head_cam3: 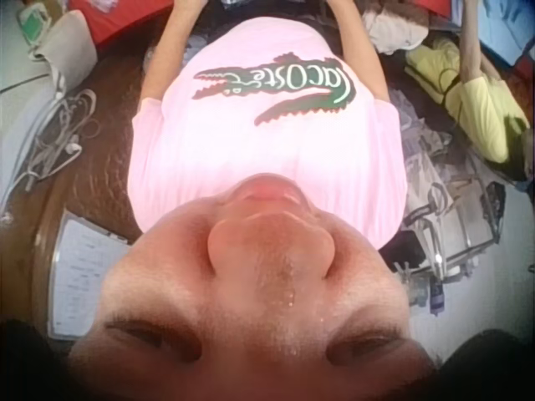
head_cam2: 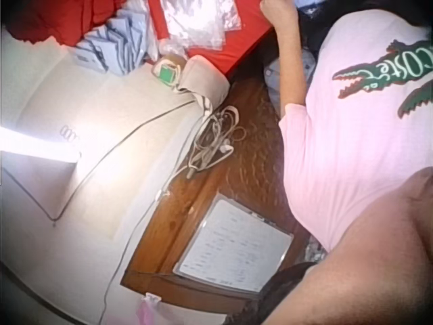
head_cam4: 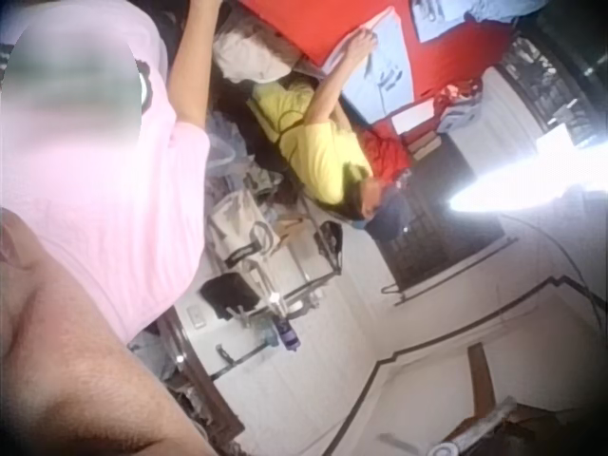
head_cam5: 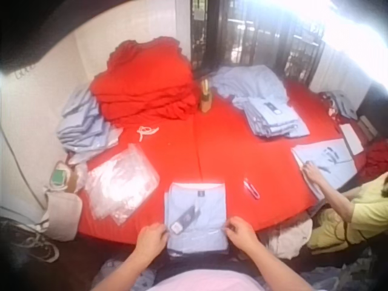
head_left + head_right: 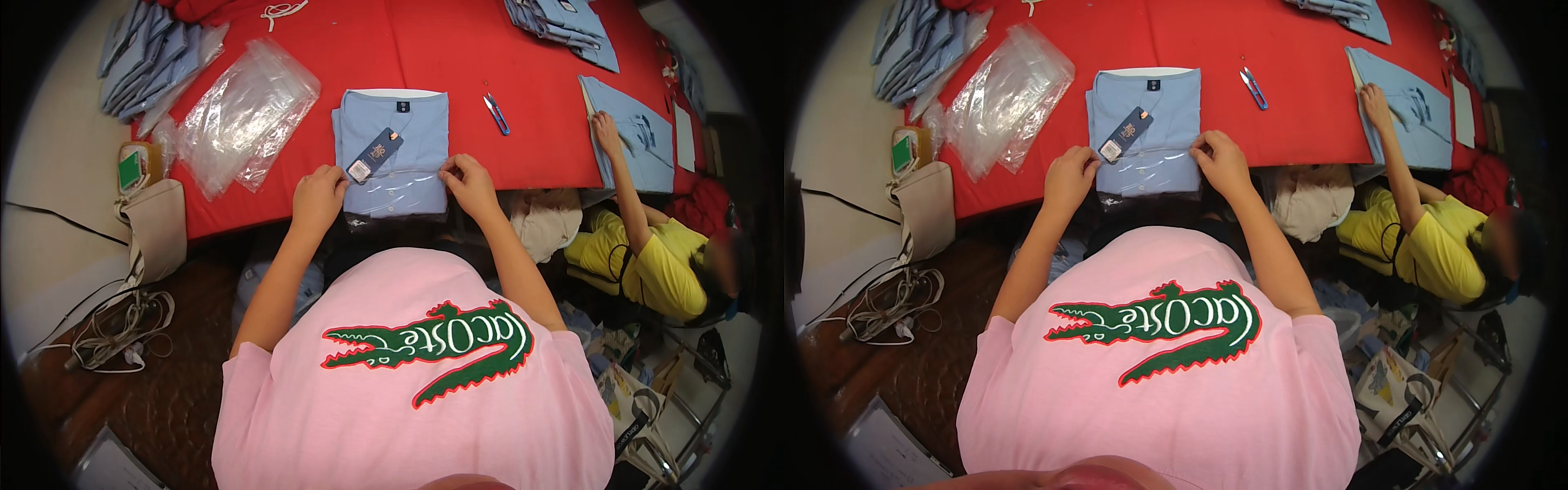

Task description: The person places folded shirts into individual plastic bags, seals the bags by folding over the adhesive flaps, and then stacks the packaged items on the table.

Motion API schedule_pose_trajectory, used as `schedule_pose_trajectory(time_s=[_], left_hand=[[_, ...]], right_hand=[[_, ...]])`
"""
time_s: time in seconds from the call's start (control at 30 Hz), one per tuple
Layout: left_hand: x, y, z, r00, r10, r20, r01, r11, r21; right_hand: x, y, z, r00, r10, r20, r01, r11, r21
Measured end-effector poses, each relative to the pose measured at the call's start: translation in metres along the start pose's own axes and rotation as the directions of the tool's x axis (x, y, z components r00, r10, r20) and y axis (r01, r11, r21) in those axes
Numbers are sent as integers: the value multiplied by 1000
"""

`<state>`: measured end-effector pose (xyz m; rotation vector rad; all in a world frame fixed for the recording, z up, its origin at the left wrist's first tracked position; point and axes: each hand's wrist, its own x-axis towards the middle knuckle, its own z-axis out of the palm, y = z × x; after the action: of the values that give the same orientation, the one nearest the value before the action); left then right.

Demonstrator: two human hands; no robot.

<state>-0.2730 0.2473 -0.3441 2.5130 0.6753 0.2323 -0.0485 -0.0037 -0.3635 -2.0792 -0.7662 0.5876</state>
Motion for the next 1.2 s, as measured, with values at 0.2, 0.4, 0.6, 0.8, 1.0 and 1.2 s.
schedule_pose_trajectory(time_s=[0.2, 0.4, 0.6, 0.8, 1.0, 1.2], left_hand=[[6, -1, 9, 996, -3, -89, -4, 997, -82], [8, -1, 7, 992, 33, -120, -45, 994, -103], [12, 0, 7, 989, 44, -140, -58, 994, -97], [17, -6, 10, 986, 16, -166, -40, 990, -138], [21, -11, -11, 986, 121, -117, -137, 981, -135], [25, -21, -13, 989, 145, -33, -149, 965, -215]], right_hand=[[45, -9, 8, 951, -167, -258, 114, 971, -210], [136, -48, 36, 853, -502, -140, 407, 810, -423], [192, -61, 72, 960, -96, 262, 175, 939, -295], [179, -65, 85, 898, -362, 251, 425, 863, -274], [118, -54, 12, 863, -474, 174, 499, 854, -146], [72, -15, -32, 829, -247, 502, 368, 916, -157]])
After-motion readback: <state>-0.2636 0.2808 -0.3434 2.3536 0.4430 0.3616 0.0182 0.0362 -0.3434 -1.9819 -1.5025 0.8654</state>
